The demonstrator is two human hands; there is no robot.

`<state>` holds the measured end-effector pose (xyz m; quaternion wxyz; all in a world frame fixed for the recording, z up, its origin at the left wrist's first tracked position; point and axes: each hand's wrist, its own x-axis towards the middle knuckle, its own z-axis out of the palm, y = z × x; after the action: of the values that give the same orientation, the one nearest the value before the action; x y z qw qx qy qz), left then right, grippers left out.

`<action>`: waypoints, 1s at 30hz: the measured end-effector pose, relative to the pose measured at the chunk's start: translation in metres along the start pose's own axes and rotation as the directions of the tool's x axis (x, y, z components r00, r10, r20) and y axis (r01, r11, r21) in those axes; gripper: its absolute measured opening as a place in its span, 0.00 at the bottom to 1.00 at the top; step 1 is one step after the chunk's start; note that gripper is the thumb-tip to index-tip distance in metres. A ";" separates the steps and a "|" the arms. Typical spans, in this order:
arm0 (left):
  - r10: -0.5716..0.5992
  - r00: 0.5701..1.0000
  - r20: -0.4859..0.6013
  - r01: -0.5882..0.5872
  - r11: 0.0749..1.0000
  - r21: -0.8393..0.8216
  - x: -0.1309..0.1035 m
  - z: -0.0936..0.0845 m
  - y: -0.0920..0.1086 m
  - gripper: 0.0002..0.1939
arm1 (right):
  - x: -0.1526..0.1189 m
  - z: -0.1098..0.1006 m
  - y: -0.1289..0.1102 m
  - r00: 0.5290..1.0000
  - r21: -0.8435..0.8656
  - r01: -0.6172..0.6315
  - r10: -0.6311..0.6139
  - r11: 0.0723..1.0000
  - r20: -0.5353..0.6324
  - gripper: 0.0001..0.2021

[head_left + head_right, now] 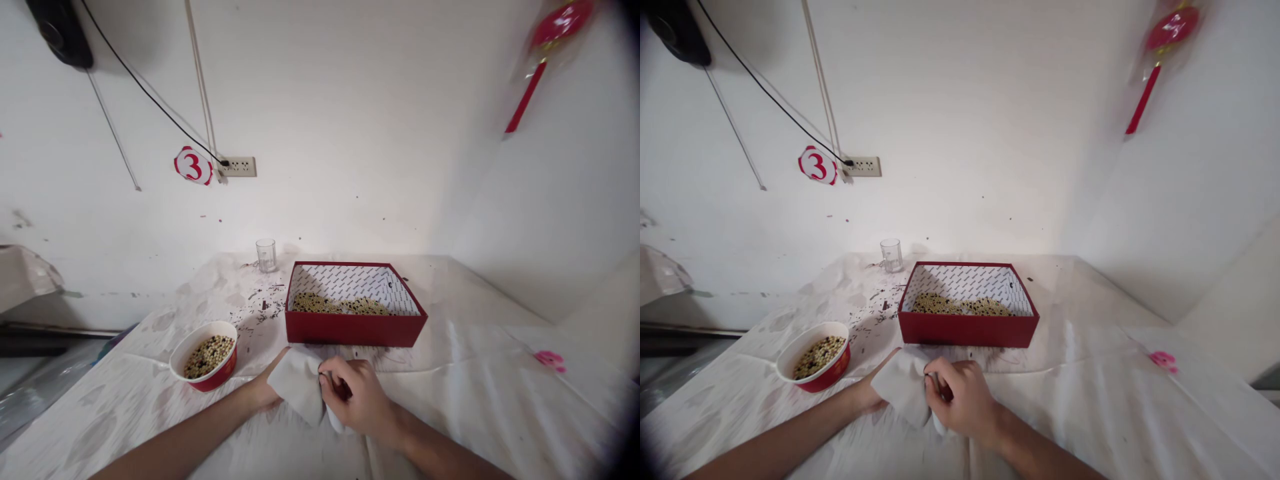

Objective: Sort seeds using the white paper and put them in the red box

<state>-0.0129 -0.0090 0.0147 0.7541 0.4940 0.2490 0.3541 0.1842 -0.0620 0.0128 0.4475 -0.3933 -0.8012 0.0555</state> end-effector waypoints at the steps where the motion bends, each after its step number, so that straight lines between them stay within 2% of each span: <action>1: -0.008 1.000 0.000 0.008 1.000 0.009 0.000 0.001 0.001 0.17 | -0.001 0.001 0.001 1.000 0.002 -0.003 0.003 1.000 -0.008 0.03; 8: -0.008 1.000 -0.028 0.007 0.999 -0.037 0.004 -0.006 -0.011 0.13 | -0.003 0.002 0.004 0.998 -0.002 -0.037 0.037 0.999 -0.049 0.04; 18: 0.028 0.999 -0.025 -0.029 0.999 -0.032 0.006 0.003 -0.007 0.20 | -0.003 0.003 0.008 0.996 -0.041 -0.038 0.034 0.998 -0.085 0.08; 30: -0.047 0.999 -0.020 0.047 0.999 -0.028 0.007 -0.002 -0.010 0.22 | -0.002 0.008 0.013 0.989 -0.007 -0.090 0.089 0.996 -0.119 0.10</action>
<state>-0.0071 -0.0050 0.0044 0.7663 0.4738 0.2636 0.3448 0.1862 -0.0524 0.0018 0.4887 -0.4344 -0.7551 0.0470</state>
